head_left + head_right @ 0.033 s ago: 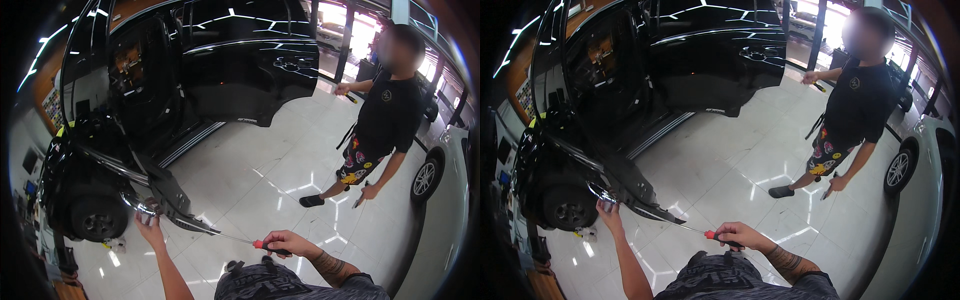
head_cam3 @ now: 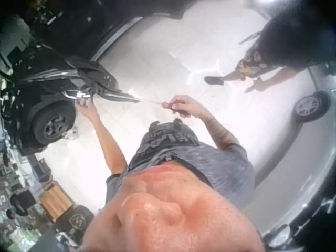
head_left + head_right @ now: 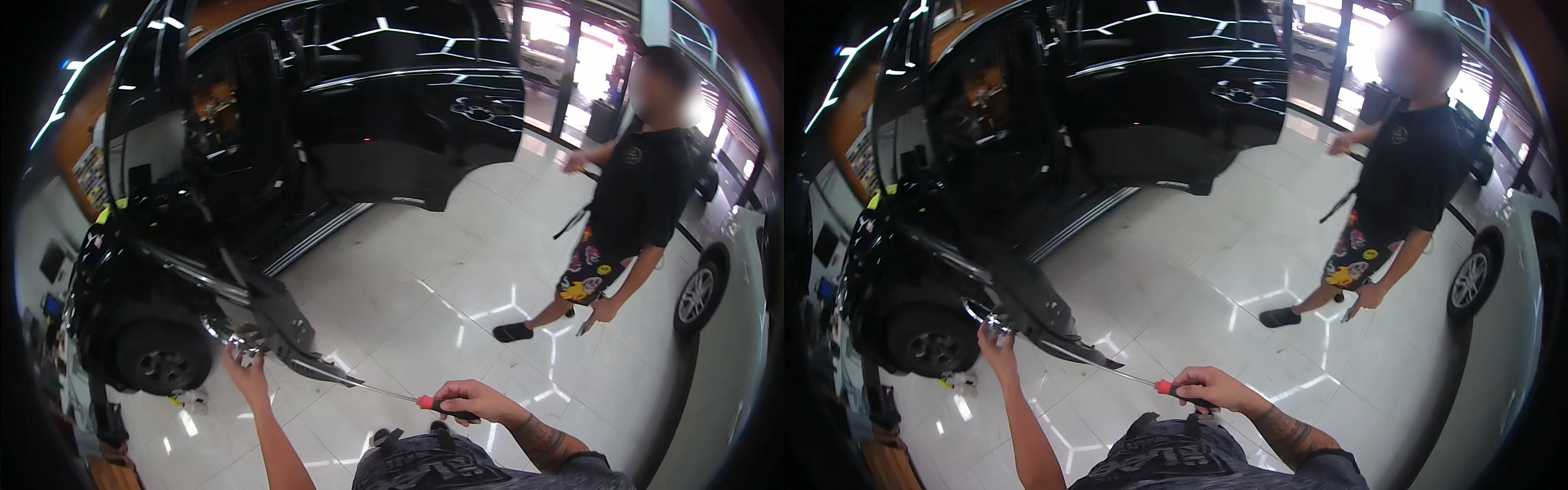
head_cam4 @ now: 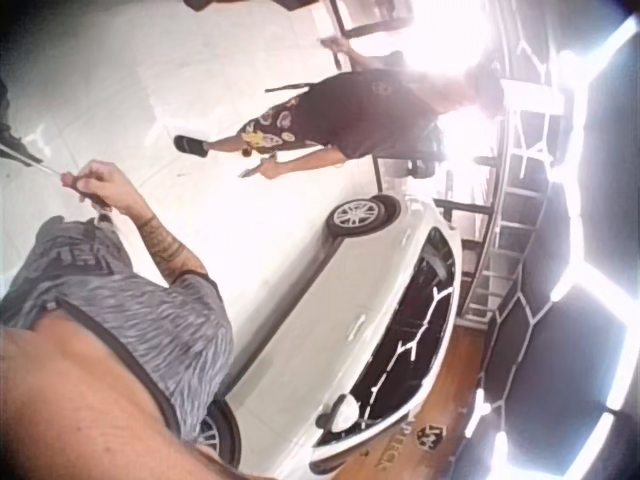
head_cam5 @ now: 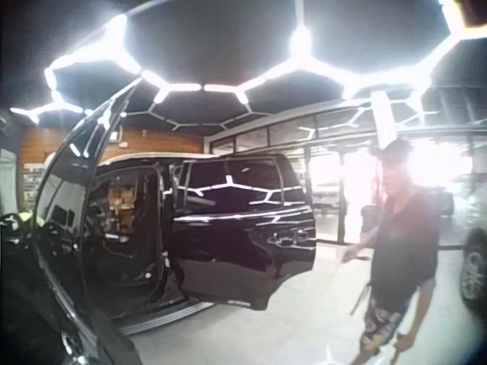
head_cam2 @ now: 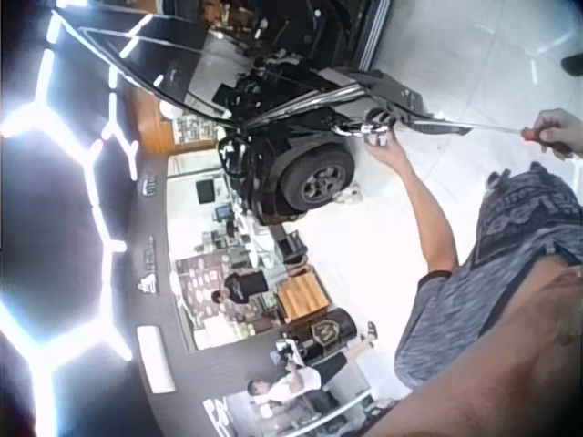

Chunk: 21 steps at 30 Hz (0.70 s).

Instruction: The person removes a car door handle using a screwdriver, then installs a new chrome handle onto the driver's side door of a black SUV. They tighten the screws and test the handle's operation.

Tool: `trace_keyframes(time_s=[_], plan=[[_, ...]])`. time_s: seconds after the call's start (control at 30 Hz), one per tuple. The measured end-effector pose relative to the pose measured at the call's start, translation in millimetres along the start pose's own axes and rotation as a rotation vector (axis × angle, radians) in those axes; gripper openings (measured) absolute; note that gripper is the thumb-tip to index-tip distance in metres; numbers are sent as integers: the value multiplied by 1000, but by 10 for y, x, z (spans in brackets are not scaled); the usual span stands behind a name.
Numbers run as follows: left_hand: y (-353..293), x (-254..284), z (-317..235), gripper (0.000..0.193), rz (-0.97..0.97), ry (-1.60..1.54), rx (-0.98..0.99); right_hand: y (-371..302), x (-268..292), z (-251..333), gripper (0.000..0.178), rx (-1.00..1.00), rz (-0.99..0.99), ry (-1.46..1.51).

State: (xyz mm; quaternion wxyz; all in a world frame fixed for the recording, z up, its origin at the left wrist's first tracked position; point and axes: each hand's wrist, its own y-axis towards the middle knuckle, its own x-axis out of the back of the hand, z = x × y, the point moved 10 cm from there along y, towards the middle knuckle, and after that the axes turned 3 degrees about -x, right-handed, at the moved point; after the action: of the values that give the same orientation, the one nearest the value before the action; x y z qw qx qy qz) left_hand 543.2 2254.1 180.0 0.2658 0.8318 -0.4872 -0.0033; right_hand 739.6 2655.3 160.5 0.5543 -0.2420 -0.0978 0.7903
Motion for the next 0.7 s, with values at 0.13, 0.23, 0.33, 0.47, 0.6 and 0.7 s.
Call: trace_keyframes(time_s=[0.13, 0.23, 0.33, 0.47, 0.6, 0.7], plan=[[93, -3, -306, 71, 89, 281, -194, -69, -69, 100, 23, -27, -56, -77], [131, -132, -624, 73, 90, 376, -258, -118, -97, 33, 30, 43, -20, 161], [163, -72, -652, 72, 78, 388, -210, -98, -39, -60, 45, 113, 109, 593], [192, -19, -613, 72, 56, 396, -273, -9, -6, -170, 44, 15, -18, 833], [68, -30, -688, 70, 56, 455, -272, -99, -149, -261, 35, -138, 34, 347], [86, -108, -753, 69, 68, 410, -254, -132, -17, -152, 31, -46, -93, 94]])
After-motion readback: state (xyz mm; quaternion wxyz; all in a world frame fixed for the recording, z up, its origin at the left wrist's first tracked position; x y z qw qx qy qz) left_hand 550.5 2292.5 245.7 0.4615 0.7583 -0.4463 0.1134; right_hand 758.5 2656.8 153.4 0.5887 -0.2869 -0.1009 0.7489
